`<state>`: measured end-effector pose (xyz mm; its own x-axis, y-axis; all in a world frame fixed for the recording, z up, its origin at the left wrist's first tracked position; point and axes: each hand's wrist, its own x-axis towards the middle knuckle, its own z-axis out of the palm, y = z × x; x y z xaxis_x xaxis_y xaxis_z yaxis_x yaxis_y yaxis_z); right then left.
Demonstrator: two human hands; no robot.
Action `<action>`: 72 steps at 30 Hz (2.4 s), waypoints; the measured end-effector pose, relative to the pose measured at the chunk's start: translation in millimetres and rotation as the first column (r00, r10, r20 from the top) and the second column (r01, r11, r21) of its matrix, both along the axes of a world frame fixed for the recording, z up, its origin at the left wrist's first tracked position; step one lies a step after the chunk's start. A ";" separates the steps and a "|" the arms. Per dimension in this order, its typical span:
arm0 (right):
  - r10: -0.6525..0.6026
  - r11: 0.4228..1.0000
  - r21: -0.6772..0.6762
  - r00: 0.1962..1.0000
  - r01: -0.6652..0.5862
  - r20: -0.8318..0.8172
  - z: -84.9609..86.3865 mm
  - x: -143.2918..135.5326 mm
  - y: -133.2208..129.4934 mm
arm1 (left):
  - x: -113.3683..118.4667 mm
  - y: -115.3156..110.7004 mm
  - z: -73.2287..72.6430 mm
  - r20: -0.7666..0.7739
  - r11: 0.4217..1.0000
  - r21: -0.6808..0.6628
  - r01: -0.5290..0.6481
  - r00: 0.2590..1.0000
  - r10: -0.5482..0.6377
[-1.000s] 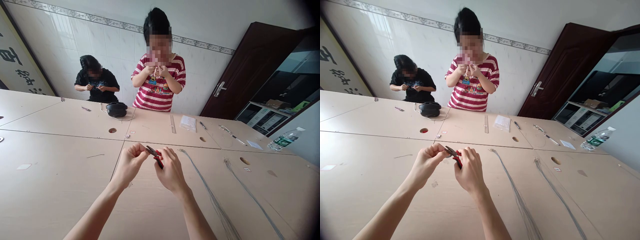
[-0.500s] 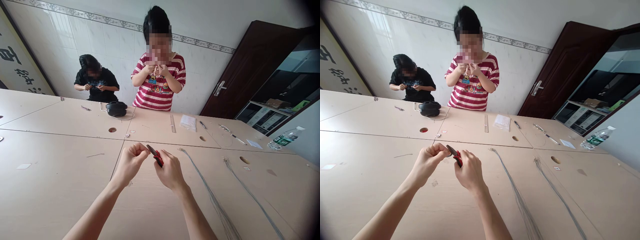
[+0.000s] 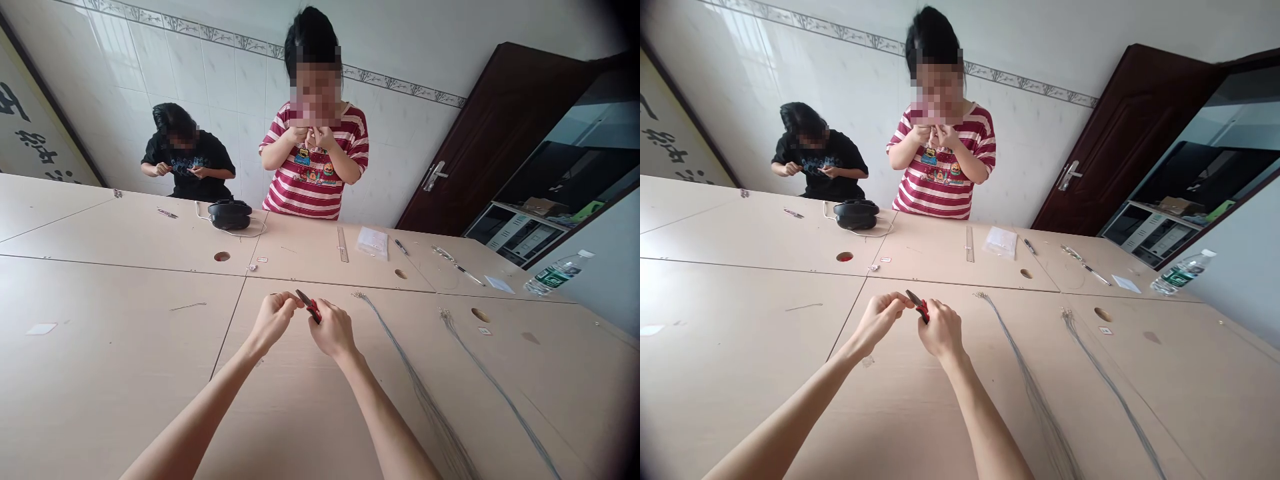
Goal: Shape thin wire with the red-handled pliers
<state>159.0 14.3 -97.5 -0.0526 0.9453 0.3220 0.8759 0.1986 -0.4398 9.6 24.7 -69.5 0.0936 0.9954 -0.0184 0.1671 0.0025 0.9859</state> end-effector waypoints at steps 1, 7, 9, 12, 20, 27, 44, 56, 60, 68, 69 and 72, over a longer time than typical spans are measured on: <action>-0.006 1.000 -0.004 1.000 0.006 0.001 -4.0 0.3 0.1 | 1.0 0.6 -5.0 -0.007 1.000 0.004 0.005 1.000 -0.005; -0.023 1.000 -0.021 1.000 0.024 0.009 -20.2 -1.5 -1.1 | 1.0 2.8 -26.4 -0.034 0.999 0.033 0.034 0.999 -0.033; -0.025 0.999 -0.023 1.000 0.026 0.014 -22.5 -1.0 -1.1 | 0.5 3.1 -28.9 -0.044 0.999 0.032 0.041 0.998 -0.040; -0.025 0.999 -0.025 0.999 0.025 0.021 -25.4 0.7 -0.1 | 0.9 3.9 -31.2 -0.053 0.998 0.034 0.054 0.997 -0.052; -0.021 0.999 -0.032 1.000 0.021 0.023 -41.4 -3.4 -2.0 | -1.2 2.4 -55.5 -0.052 0.996 0.073 0.059 0.997 -0.056; -0.009 1.000 -0.023 1.000 0.009 0.010 -58.3 -5.1 -5.7 | -1.3 -2.3 -71.9 -0.058 0.990 0.136 0.030 0.998 -0.022; -0.028 0.999 -0.016 1.000 0.028 -0.007 -64.0 -5.8 -1.8 | 1.2 2.5 -87.7 -0.093 0.994 0.088 -0.061 0.993 0.069; -0.039 0.998 -0.044 0.999 0.039 -0.002 -62.2 -5.2 -1.4 | 2.3 2.6 -86.1 -0.104 0.997 0.045 -0.063 0.992 0.067; -0.045 0.998 -0.054 0.999 0.044 -0.007 -60.3 -5.5 -1.2 | 2.3 2.1 -84.7 -0.107 0.998 0.032 -0.062 0.992 0.065; -0.061 0.997 -0.056 0.998 0.060 -0.005 -60.6 -6.1 -0.7 | 3.2 2.0 -80.0 -0.093 0.997 0.030 -0.065 0.993 0.068; -0.061 0.997 -0.052 0.998 0.060 -0.006 -61.2 -6.1 -0.7 | 3.1 2.0 -80.0 -0.089 0.997 0.031 -0.064 0.994 0.067; -0.056 0.998 -0.039 0.998 0.056 -0.004 -62.4 -6.2 -2.1 | 2.0 1.0 -80.3 -0.076 0.998 0.028 -0.058 0.995 0.060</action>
<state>152.8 12.1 -159.9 0.0025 0.9586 0.2849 0.8828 0.1317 -0.4510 11.6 25.7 -149.8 0.0343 0.9994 0.0026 0.2427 -0.0109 0.9700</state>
